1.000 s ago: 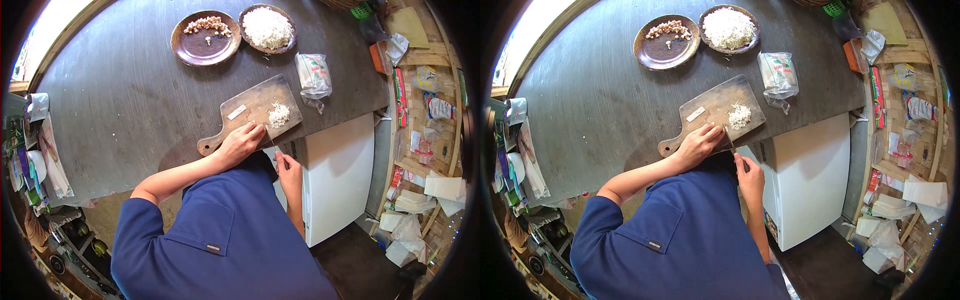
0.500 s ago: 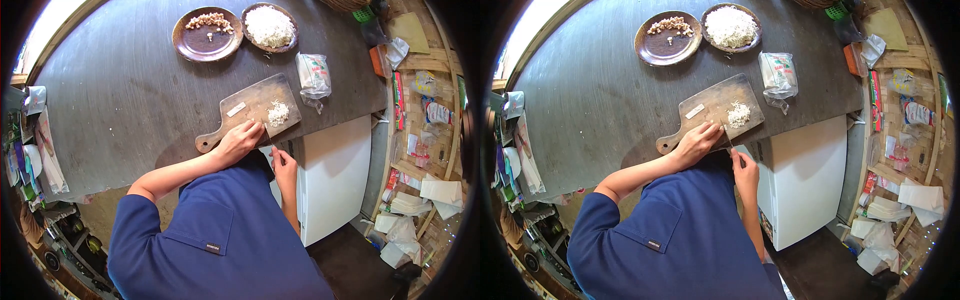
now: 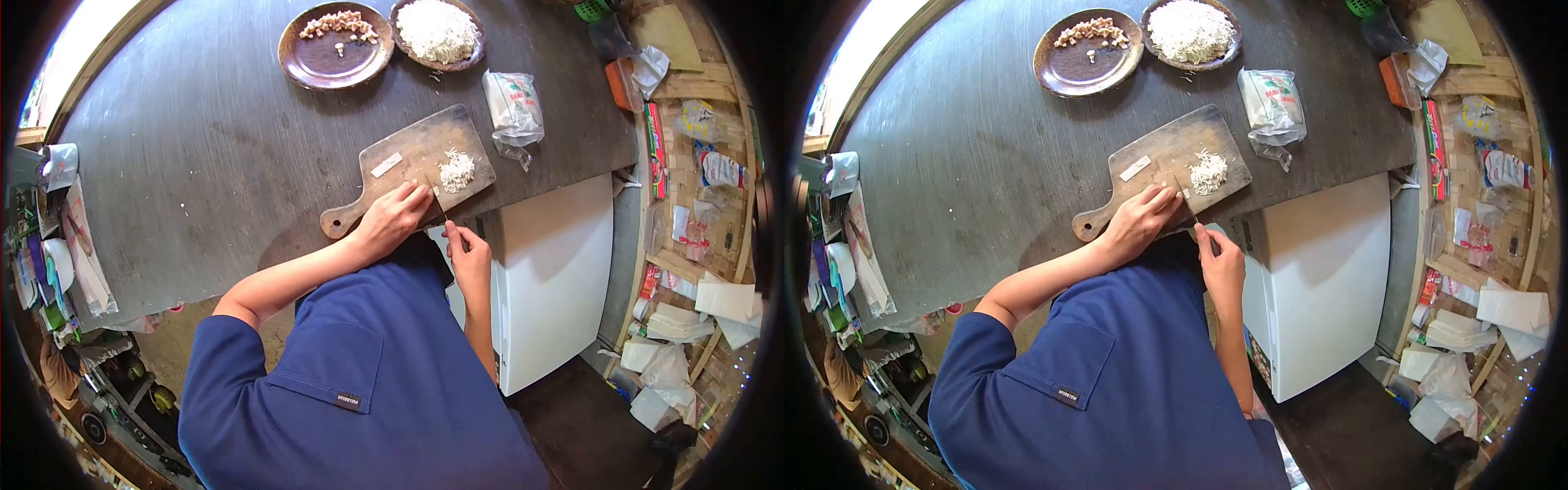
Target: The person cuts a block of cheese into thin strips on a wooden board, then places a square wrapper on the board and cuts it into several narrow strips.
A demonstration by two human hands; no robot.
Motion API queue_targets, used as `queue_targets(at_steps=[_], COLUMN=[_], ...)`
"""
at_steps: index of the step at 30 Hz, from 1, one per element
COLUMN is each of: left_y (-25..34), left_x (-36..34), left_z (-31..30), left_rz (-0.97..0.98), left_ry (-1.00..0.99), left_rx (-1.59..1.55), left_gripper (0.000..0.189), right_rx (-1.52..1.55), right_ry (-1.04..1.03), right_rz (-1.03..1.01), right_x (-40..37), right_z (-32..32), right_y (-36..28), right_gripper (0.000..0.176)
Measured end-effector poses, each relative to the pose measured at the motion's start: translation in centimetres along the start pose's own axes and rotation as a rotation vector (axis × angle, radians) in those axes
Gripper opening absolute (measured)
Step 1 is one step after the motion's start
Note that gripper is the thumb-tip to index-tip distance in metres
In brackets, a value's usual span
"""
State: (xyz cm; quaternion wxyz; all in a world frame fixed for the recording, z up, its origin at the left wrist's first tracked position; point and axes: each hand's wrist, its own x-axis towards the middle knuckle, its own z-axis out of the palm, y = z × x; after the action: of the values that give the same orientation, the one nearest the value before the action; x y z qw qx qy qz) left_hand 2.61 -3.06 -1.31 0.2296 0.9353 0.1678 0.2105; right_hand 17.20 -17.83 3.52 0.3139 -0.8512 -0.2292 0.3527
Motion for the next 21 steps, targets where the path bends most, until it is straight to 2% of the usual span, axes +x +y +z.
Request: queue_targets(at_steps=[3,7,13,15,19,21], left_y=[-0.3,-0.1,-0.1,-0.2,-0.1,-0.1], left_x=[0.1,0.0,0.0,0.0,0.1,0.2], left_z=[0.2,0.2,0.0,0.1,0.1,0.0], left_rz=[0.017,0.013,-0.009,0.001,0.004,-0.006], left_ry=[0.025,0.054,0.027,0.047,0.087,0.067], left_rx=[0.026,0.043,0.023,0.017,0.03,0.016], left_gripper=[0.049,0.044,0.042,0.041,0.04,0.041], right_rx=[-0.045,-0.067,0.04,-0.063,-0.066,-0.063], right_ry=[0.019,0.008,-0.044,0.0,-0.015,-0.012], right_rz=[-0.053,0.036,-0.01,-0.029,0.072,0.033], right_x=[-0.7,-1.6,0.4,-0.4,-0.9,0.3], right_z=[-0.4,-1.0,-0.3,-0.6,-0.8,-0.2], right_y=[-0.2,1.2,0.4,1.0,2.5,2.3], right_gripper=[0.046,0.046,0.044,0.052,0.052,0.054])
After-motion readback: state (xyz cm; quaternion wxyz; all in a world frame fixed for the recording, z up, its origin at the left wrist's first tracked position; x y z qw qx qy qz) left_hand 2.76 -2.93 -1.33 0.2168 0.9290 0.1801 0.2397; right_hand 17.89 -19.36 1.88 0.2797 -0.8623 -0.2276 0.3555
